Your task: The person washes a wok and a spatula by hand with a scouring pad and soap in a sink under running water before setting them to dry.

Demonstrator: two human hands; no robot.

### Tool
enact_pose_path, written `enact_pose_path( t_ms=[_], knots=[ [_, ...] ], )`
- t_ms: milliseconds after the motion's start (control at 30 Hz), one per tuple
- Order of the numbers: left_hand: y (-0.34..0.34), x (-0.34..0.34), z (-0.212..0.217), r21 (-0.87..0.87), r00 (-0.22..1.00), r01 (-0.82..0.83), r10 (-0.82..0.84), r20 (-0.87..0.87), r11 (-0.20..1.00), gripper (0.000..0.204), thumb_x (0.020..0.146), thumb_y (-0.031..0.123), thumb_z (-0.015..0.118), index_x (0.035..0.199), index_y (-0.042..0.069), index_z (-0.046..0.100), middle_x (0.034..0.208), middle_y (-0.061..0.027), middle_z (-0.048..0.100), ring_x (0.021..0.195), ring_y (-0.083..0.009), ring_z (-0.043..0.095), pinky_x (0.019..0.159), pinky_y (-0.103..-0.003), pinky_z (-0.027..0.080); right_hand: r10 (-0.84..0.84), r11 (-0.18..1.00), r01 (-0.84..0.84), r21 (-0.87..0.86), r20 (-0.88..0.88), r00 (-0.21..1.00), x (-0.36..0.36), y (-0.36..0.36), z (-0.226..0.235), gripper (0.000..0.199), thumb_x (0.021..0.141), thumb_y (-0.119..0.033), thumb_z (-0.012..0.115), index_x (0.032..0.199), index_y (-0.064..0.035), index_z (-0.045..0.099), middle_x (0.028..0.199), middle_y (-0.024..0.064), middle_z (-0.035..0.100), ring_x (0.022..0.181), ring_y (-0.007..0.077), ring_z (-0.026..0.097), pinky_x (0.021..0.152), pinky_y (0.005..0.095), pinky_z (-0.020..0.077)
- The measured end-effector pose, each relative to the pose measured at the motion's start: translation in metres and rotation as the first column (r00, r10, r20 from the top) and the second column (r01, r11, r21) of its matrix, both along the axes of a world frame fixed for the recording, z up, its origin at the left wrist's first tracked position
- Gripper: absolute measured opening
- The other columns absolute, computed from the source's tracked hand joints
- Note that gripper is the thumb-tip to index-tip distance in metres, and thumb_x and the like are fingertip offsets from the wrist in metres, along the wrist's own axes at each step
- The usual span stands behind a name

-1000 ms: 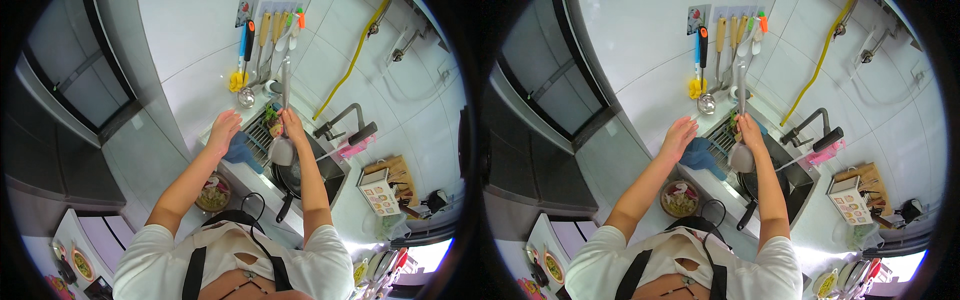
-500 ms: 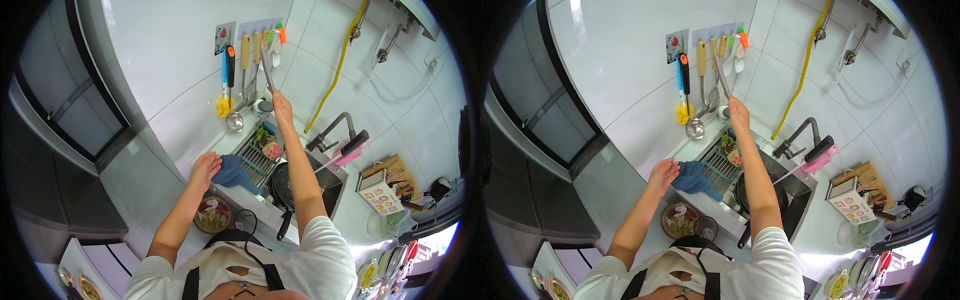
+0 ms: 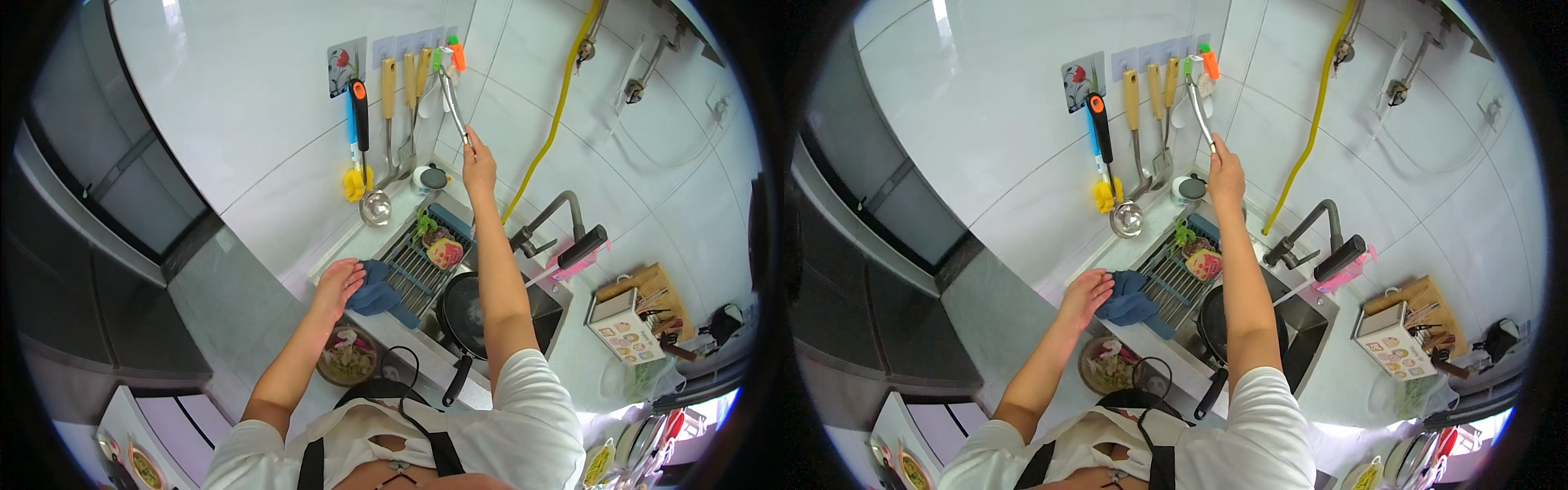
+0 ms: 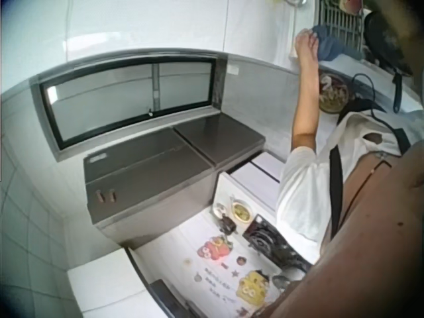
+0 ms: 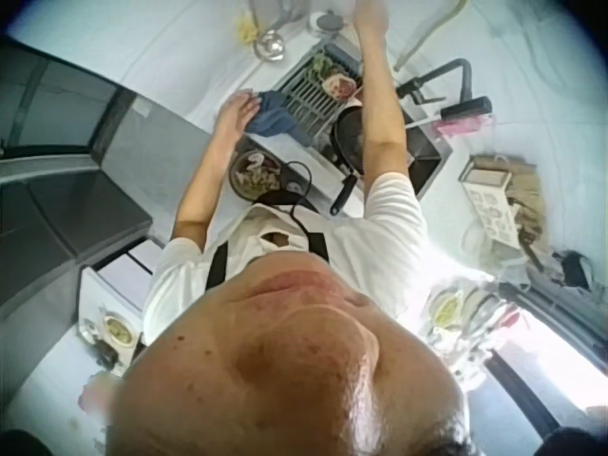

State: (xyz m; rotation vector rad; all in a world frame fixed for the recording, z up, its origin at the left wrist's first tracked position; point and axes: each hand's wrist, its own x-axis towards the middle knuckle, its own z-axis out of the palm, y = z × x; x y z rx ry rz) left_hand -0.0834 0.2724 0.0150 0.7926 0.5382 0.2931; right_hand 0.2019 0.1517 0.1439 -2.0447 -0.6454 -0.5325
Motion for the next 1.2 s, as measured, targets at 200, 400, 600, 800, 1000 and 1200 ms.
enact_pose_path(
  t_ms=[200, 400, 600, 800, 1000, 1200],
  knots=[
    [-0.010, 0.002, -0.015, -0.023, 1.000, -0.010, 0.010, 0.006, 1.000, 0.025, 0.085, 0.016, 0.050, 0.106, 0.002, 0.049, 0.100, -0.0093, 0.056, 0.092, -0.0190, 0.056, 0.082, -0.032, 0.045, 0.241, 0.943, -0.226, 0.245, -0.031, 0.970, -0.027, -0.001, -0.037, 0.034, 0.085, -0.017, 0.051, 0.118, -0.0120, 0.051, 0.077, 0.0061, 0.053, 0.069, 0.0163, 0.050, 0.064, 0.0284, 0.0413],
    [-0.013, -0.004, -0.021, -0.031, 0.999, -0.019, 0.018, -0.050, 0.999, 0.023, 0.086, 0.017, 0.050, 0.104, 0.003, 0.050, 0.098, -0.0076, 0.056, 0.091, -0.0176, 0.055, 0.081, -0.030, 0.045, 0.349, 0.840, -0.143, 0.524, -0.320, 0.881, -0.029, -0.009, -0.103, 0.031, 0.084, -0.018, 0.056, 0.110, -0.0009, 0.052, 0.079, 0.0018, 0.054, 0.072, 0.0069, 0.048, 0.064, 0.0221, 0.0395],
    [-0.017, -0.020, -0.034, -0.041, 0.994, -0.029, 0.025, -0.107, 0.999, 0.022, 0.086, 0.018, 0.050, 0.103, 0.004, 0.050, 0.099, -0.0075, 0.056, 0.091, -0.0171, 0.055, 0.081, -0.030, 0.046, 0.378, 0.886, -0.212, 0.413, -0.378, 0.845, -0.015, -0.029, -0.151, 0.022, 0.087, -0.020, 0.050, 0.099, -0.0024, 0.055, 0.090, 0.0053, 0.061, 0.076, 0.0124, 0.055, 0.071, 0.0257, 0.0421],
    [-0.018, -0.032, -0.039, -0.054, 0.992, -0.034, 0.027, -0.124, 0.998, 0.019, 0.086, 0.016, 0.051, 0.101, 0.004, 0.051, 0.096, -0.0072, 0.057, 0.088, -0.0163, 0.056, 0.079, -0.029, 0.046, 0.126, 0.978, -0.161, -0.132, -0.244, 0.962, -0.036, -0.039, -0.144, 0.023, 0.081, -0.023, 0.057, 0.088, -0.0017, 0.057, 0.075, 0.0102, 0.059, 0.071, 0.0181, 0.057, 0.064, 0.0308, 0.0431],
    [-0.016, -0.043, -0.049, -0.070, 0.987, -0.045, 0.033, -0.157, 0.997, 0.019, 0.086, 0.015, 0.050, 0.101, 0.004, 0.051, 0.095, -0.0069, 0.057, 0.087, -0.0160, 0.056, 0.078, -0.029, 0.045, 0.356, 0.824, -0.538, -0.177, -0.577, 0.735, -0.064, -0.040, -0.124, 0.023, 0.076, -0.023, 0.063, 0.081, -0.0014, 0.056, 0.075, 0.0153, 0.060, 0.066, 0.0312, 0.058, 0.059, 0.0365, 0.0440],
    [-0.012, -0.055, -0.065, -0.068, 0.983, -0.044, 0.031, -0.179, 0.997, 0.020, 0.086, 0.015, 0.049, 0.103, 0.003, 0.050, 0.097, -0.0075, 0.056, 0.089, -0.0171, 0.055, 0.080, -0.030, 0.045, 0.661, 0.463, -0.690, -0.556, -0.303, 0.687, -0.088, -0.026, -0.133, 0.023, 0.069, -0.023, 0.068, 0.077, -0.0055, 0.056, 0.073, 0.0120, 0.058, 0.071, 0.0310, 0.057, 0.061, 0.0373, 0.0441]
  ],
)
